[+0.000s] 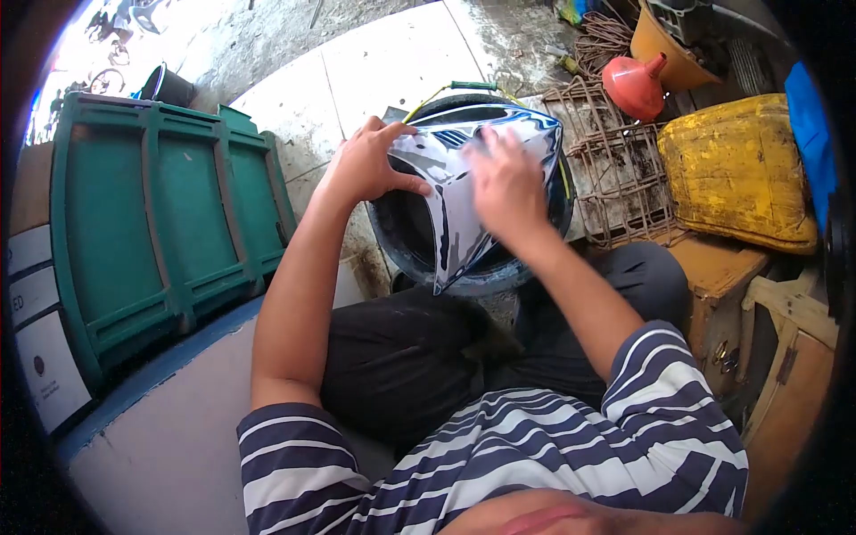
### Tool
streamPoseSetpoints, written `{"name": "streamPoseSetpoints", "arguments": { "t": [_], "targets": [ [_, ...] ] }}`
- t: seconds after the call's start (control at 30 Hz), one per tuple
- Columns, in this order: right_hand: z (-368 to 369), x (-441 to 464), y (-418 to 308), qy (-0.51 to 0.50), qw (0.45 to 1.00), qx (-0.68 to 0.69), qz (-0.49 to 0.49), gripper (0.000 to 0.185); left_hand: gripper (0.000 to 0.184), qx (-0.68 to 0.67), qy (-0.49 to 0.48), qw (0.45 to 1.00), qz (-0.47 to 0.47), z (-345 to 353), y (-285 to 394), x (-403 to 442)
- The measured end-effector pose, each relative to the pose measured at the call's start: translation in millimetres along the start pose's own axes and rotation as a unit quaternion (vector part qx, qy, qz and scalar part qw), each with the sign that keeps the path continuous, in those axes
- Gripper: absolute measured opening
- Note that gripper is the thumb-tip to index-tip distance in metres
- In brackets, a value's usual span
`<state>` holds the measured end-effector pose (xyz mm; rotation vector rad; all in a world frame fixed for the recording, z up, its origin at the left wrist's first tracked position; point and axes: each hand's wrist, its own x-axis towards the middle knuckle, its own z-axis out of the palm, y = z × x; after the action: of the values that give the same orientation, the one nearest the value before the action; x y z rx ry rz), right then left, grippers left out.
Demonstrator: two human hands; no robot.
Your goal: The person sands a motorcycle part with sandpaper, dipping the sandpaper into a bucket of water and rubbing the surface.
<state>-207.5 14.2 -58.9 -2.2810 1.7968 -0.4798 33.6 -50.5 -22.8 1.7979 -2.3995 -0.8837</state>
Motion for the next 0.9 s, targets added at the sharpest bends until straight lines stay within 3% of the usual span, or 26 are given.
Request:
{"name": "streamPoseSetpoints", "arguments": {
  "t": [0.07, 0.2, 0.27, 0.37, 0.47, 0.6, 0.67, 0.73, 0.83, 0.9],
  "targets": [
    [-13, -17, -26, -0.042, 0.996, 0.070, -0.020, 0.031, 0.096, -0.004, 0.004, 1.000, 0.002, -2, 1, 0],
    [-13, 12, 15, 0.012, 0.997, 0.058, 0.048, 0.030, 0.096, -0.002, -0.009, 1.000, -0.016, -4, 6, -2],
    [-14, 13, 22, -0.020, 0.993, 0.091, 0.072, 0.026, 0.095, -0.007, -0.003, 1.000, -0.014, -4, 6, -3],
    [-15, -8, -15, -0.012, 0.998, 0.052, -0.022, 0.021, 0.094, -0.012, 0.012, 1.000, -0.005, 0, 2, -1],
    [-12, -6, -14, -0.013, 0.991, 0.130, -0.032, 0.019, 0.094, -0.017, 0.007, 1.000, -0.005, 1, 2, -2],
    [-12, -2, -14, 0.012, 0.996, 0.089, 0.000, 0.020, 0.095, -0.030, 0.009, 1.000, -0.004, 3, -1, 0],
    [-5, -13, -21, 0.015, 0.988, 0.146, -0.053, 0.023, 0.095, -0.028, 0.009, 1.000, 0.001, 2, -1, 0],
    [-14, -10, -23, -0.003, 0.988, 0.147, -0.043, 0.019, 0.095, -0.019, 0.010, 1.000, 0.000, 0, 2, -1],
    [-15, 7, -2, 0.025, 0.992, 0.110, 0.053, 0.016, 0.100, -0.013, 0.003, 1.000, -0.012, 2, -1, -1],
    [-11, 1, -8, -0.002, 0.992, 0.127, 0.018, 0.016, 0.101, -0.020, 0.000, 1.000, -0.012, 2, -2, -1]
  ]
}}
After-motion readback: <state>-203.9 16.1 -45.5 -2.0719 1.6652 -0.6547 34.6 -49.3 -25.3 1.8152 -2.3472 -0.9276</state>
